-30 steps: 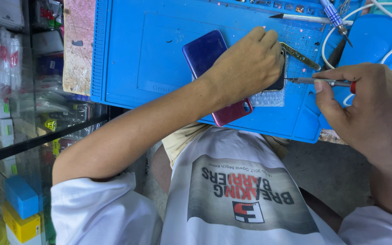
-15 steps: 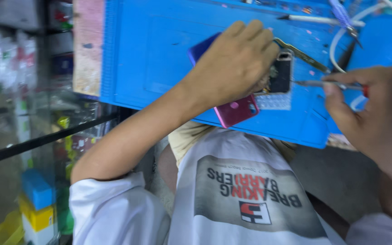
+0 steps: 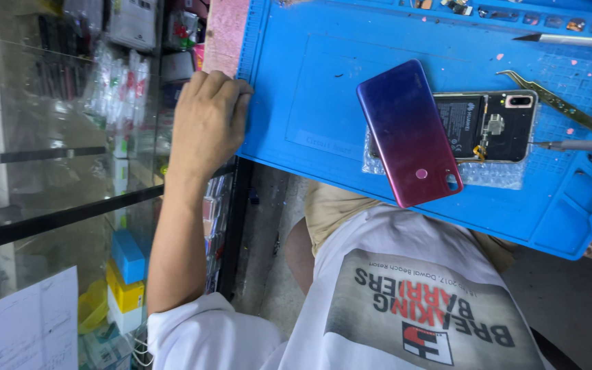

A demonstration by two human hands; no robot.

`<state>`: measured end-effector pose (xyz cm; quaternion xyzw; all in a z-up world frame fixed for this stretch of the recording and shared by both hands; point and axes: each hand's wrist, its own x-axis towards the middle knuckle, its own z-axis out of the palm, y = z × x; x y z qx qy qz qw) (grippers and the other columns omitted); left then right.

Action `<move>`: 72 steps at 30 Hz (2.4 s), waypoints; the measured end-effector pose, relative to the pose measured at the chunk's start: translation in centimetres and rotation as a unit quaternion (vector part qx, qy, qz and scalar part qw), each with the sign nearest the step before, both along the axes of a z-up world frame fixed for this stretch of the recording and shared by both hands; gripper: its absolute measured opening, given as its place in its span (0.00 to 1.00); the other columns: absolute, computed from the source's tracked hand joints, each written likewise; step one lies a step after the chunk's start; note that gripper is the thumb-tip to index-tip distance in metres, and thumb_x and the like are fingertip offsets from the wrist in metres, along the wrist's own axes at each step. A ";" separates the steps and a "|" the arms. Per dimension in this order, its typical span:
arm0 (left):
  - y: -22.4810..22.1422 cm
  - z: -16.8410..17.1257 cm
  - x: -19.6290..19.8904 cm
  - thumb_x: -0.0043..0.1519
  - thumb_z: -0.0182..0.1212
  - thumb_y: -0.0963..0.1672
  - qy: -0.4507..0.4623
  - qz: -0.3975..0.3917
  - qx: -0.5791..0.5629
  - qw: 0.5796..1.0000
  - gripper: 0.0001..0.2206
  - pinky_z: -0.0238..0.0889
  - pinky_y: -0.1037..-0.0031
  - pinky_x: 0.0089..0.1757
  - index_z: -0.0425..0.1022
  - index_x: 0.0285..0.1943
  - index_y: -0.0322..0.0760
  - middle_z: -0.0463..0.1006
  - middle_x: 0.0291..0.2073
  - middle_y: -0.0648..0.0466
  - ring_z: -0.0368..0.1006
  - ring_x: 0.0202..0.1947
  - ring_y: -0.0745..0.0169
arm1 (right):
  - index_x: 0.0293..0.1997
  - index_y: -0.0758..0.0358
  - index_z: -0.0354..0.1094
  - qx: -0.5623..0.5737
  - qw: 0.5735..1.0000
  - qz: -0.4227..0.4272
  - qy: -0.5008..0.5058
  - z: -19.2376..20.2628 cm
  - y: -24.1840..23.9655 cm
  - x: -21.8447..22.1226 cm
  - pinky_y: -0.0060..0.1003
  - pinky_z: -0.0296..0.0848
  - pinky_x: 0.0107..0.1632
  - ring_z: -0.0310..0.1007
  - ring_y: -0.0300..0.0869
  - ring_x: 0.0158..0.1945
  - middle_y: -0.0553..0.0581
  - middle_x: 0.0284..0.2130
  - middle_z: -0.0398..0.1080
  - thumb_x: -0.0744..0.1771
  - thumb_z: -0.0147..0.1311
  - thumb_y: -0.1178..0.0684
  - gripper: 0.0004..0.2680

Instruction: The person disassembles a smartphone by prying off the back cover, cleaning the interior with a brush, and using a screwdriver to remove several screws before detaching internal components.

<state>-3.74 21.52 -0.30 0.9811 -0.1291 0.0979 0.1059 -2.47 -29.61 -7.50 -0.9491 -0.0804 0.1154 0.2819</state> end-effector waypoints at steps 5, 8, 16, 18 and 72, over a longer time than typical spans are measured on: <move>-0.4 1.4 -0.1 0.64 0.65 0.39 -0.008 0.001 0.038 0.999 0.05 0.62 0.60 0.46 0.80 0.47 0.37 0.75 0.41 0.50 0.68 0.44 0.47 | 0.48 0.68 0.66 0.017 1.000 -0.008 -0.007 3.2 0.5 0.6 0.37 0.71 0.38 0.75 0.43 0.34 0.59 0.36 0.74 0.69 0.62 0.55 0.09; -2.2 2.0 -0.1 0.68 0.66 0.39 -0.014 0.013 0.034 0.999 0.04 0.61 0.59 0.49 0.80 0.49 0.38 0.74 0.41 0.52 0.68 0.47 0.48 | 0.47 0.68 0.66 0.053 0.998 0.006 -0.035 7.0 1.4 1.0 0.38 0.71 0.38 0.75 0.44 0.34 0.59 0.35 0.75 0.69 0.62 0.56 0.09; -19.0 0.9 -1.3 0.58 0.70 0.52 0.038 -0.217 -0.201 0.954 0.28 0.50 0.42 0.63 0.71 0.64 0.38 0.66 0.63 0.40 0.60 0.66 0.36 | 0.41 0.68 0.64 -0.001 0.954 0.184 -0.236 14.6 4.9 1.5 0.43 0.70 0.39 0.74 0.46 0.31 0.55 0.33 0.76 0.64 0.67 0.59 0.11; -21.4 0.6 -1.7 0.58 0.69 0.52 0.030 -0.223 -0.193 0.955 0.29 0.46 0.40 0.66 0.70 0.66 0.38 0.65 0.65 0.39 0.58 0.68 0.37 | 0.41 0.64 0.66 -0.009 0.957 0.186 -0.221 14.7 5.6 1.3 0.42 0.71 0.41 0.75 0.46 0.33 0.54 0.32 0.76 0.64 0.67 0.58 0.10; -22.5 -2.2 -2.2 0.65 0.66 0.43 0.021 -0.169 -0.189 0.967 0.12 0.44 0.37 0.69 0.79 0.56 0.40 0.70 0.60 0.46 0.62 0.68 0.45 | 0.43 0.65 0.65 -0.020 0.954 0.244 -0.172 15.0 8.7 4.4 0.42 0.71 0.38 0.77 0.47 0.36 0.58 0.32 0.74 0.66 0.63 0.58 0.09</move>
